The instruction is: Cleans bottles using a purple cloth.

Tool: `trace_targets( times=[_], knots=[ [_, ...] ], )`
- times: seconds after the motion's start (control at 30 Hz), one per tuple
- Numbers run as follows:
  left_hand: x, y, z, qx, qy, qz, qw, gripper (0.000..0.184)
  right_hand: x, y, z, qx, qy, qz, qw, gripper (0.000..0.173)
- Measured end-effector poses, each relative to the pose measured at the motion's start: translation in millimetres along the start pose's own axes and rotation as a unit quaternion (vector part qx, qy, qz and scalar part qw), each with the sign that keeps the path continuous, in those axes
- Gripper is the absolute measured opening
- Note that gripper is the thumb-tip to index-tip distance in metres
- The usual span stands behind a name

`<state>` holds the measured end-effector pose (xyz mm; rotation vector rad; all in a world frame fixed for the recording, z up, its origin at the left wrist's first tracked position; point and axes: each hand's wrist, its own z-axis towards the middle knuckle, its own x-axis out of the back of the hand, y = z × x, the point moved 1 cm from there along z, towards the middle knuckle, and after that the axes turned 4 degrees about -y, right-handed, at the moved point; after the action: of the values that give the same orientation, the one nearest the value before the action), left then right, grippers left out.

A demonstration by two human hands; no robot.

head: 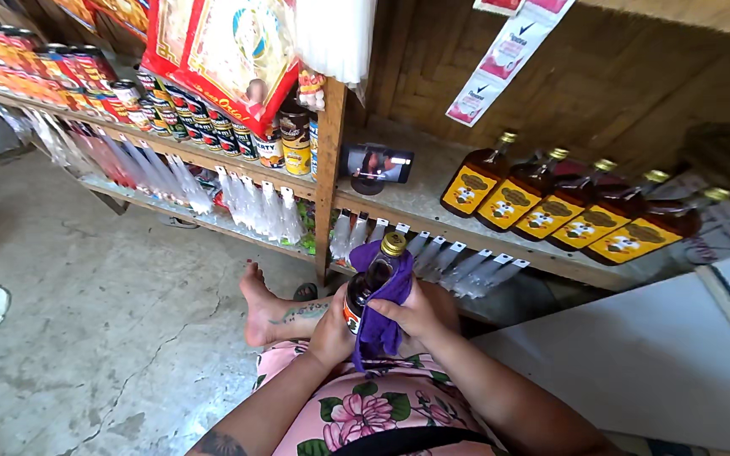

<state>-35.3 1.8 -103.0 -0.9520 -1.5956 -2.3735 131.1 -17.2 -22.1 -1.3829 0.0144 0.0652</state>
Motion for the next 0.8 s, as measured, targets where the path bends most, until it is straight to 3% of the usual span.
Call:
trace_targets(
  times=[0.37,0.53,0.8],
  knots=[
    [1.5,2.6,1.5,0.026,-0.014,0.001,1.0,0.11,29.0,-18.5,13.7,-0.063,-0.085,-0.112,0.988,0.082],
    [-0.4,0.7,-0.4,0.006,-0.001,-0.014,1.0,0.114,37.1,-22.5,15.8,-0.089,-0.116,-0.097,0.984,0.075],
    [1.0,1.2,-0.5,0.038,-0.008,-0.027,0.999,0.118,42.9,-17.0,19.1,-0.11,-0.057,-0.078,0.989,0.069]
  ],
)
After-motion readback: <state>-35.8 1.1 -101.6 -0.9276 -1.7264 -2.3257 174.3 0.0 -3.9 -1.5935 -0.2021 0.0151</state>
